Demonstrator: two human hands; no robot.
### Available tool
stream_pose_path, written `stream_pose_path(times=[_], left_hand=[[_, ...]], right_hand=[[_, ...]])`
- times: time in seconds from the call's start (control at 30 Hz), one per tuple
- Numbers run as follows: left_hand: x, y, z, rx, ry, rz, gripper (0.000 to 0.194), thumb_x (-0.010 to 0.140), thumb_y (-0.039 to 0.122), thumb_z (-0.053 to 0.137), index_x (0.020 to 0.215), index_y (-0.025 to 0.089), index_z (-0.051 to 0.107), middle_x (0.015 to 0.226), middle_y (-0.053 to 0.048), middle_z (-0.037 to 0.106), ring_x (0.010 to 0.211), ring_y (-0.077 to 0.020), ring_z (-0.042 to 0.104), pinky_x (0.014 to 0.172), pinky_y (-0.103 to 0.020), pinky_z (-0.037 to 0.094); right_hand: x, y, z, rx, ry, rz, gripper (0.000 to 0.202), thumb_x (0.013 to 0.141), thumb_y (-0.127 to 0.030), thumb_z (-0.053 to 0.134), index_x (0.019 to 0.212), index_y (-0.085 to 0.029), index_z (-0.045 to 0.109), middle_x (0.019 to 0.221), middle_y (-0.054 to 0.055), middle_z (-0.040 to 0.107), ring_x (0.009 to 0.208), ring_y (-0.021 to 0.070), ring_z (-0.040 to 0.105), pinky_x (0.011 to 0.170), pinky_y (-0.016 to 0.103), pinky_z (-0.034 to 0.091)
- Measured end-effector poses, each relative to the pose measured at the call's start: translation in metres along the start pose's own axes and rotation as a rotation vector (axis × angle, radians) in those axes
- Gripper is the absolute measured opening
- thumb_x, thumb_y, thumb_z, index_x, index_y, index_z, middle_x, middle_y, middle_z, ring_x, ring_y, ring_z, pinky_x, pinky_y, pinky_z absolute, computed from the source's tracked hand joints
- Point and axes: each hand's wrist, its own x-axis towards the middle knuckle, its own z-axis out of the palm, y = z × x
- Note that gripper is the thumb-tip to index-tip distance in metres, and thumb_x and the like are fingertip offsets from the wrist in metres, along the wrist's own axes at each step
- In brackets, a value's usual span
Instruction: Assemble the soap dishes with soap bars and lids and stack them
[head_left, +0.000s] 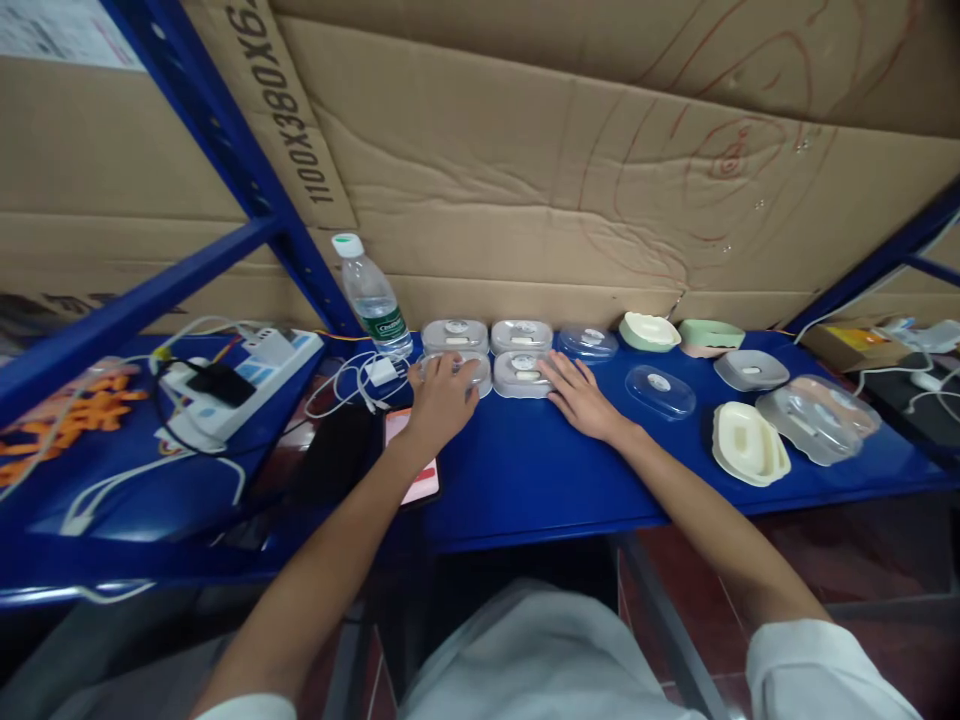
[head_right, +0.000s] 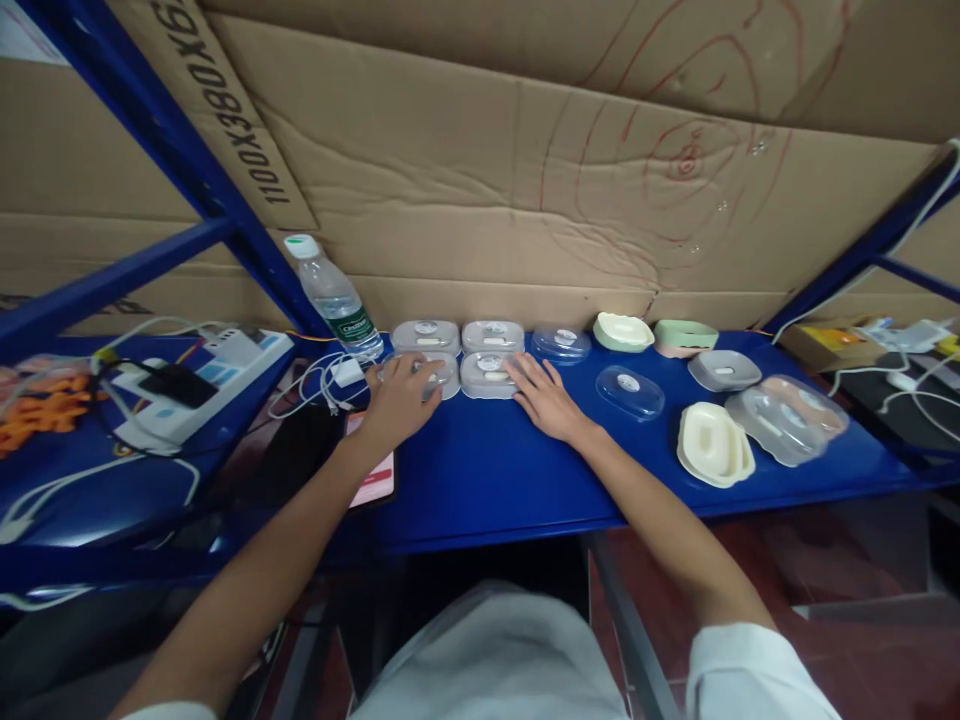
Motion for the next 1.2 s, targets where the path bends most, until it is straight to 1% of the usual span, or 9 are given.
stream_pose_path(times=[0.17,0.27,0.37,0.5,0.6,0.67,0.8,1.0,1.2], left_hand=[[0.002,0.002,0.000,-0.039,0.027,0.011,0.041,0.098,0.026,0.054,0.136,0.023,0.069,0.135,-0.016,0.067,0.127,-0.0378,0.059,0.113,-0.062,0.031],[0.005,0.000,-0.002,-0.073,0.060,0.003,0.038,0.099,0.029,0.054,0.132,0.021,0.070,0.132,-0.015,0.068,0.124,-0.0368,0.061,0.112,-0.060,0.032],[0.008,-0.002,-0.004,-0.111,0.086,0.016,0.035,0.101,0.029,0.052,0.129,0.021,0.071,0.130,-0.016,0.069,0.123,-0.0364,0.062,0.112,-0.060,0.033],[0.008,0.001,-0.011,-0.201,0.043,0.187,0.031,0.103,0.029,0.050,0.121,0.020,0.074,0.122,-0.013,0.074,0.120,-0.0319,0.065,0.110,-0.054,0.040],[0.003,0.010,-0.017,-0.290,-0.055,0.413,0.027,0.104,0.030,0.051,0.113,0.025,0.076,0.114,-0.005,0.077,0.110,-0.0234,0.070,0.104,-0.042,0.049],[-0.001,0.016,-0.018,-0.325,-0.094,0.501,0.026,0.105,0.030,0.051,0.112,0.026,0.076,0.113,-0.004,0.078,0.106,-0.0217,0.072,0.100,-0.039,0.052],[-0.006,0.021,-0.012,-0.339,-0.129,0.557,0.027,0.105,0.027,0.050,0.112,0.023,0.076,0.110,-0.006,0.078,0.101,-0.0228,0.073,0.094,-0.039,0.054],[-0.006,0.019,-0.004,-0.333,-0.141,0.573,0.027,0.106,0.026,0.050,0.109,0.022,0.076,0.108,-0.006,0.078,0.097,-0.0225,0.073,0.092,-0.039,0.056],[-0.003,0.013,-0.013,-0.342,-0.099,0.520,0.025,0.106,0.026,0.051,0.110,0.022,0.076,0.111,-0.006,0.078,0.101,-0.0224,0.073,0.095,-0.040,0.056]], right_hand=[[-0.018,0.048,-0.044,-0.047,0.097,0.367,0.056,0.110,-0.051,0.039,0.159,-0.026,0.050,0.161,0.011,0.056,0.150,0.0272,0.050,0.125,0.048,0.038],[-0.048,0.069,-0.063,-0.124,0.161,0.621,0.056,0.108,-0.049,0.038,0.149,-0.016,0.060,0.146,0.022,0.066,0.138,0.0379,0.059,0.115,0.061,0.042],[-0.081,0.061,-0.060,-0.158,0.138,0.714,0.058,0.103,-0.051,0.046,0.145,-0.014,0.062,0.144,0.029,0.064,0.136,0.0475,0.057,0.107,0.076,0.041],[-0.101,0.020,-0.049,-0.087,0.087,0.535,0.062,0.103,-0.052,0.050,0.159,-0.025,0.048,0.160,0.019,0.054,0.149,0.0383,0.050,0.116,0.065,0.042],[-0.102,-0.002,-0.056,-0.033,0.279,0.375,0.067,0.108,-0.051,0.044,0.169,-0.029,0.028,0.169,0.014,0.045,0.157,0.0312,0.041,0.126,0.061,0.032],[-0.102,-0.002,-0.065,-0.055,0.412,0.390,0.065,0.109,-0.049,0.042,0.169,-0.028,0.028,0.167,0.015,0.047,0.157,0.0313,0.042,0.127,0.060,0.032],[-0.094,0.039,-0.078,-0.102,0.337,0.453,0.058,0.107,-0.047,0.045,0.159,-0.023,0.046,0.159,0.016,0.056,0.147,0.0330,0.053,0.118,0.054,0.044],[-0.033,0.120,-0.071,-0.179,0.243,0.529,0.048,0.094,-0.029,0.053,0.139,-0.013,0.065,0.142,0.022,0.069,0.133,0.0366,0.060,0.114,0.055,0.043],[-0.018,0.127,-0.060,-0.143,0.355,0.517,0.032,0.099,-0.032,0.046,0.110,-0.015,0.072,0.117,0.020,0.077,0.117,0.0357,0.066,0.112,0.058,0.041]])
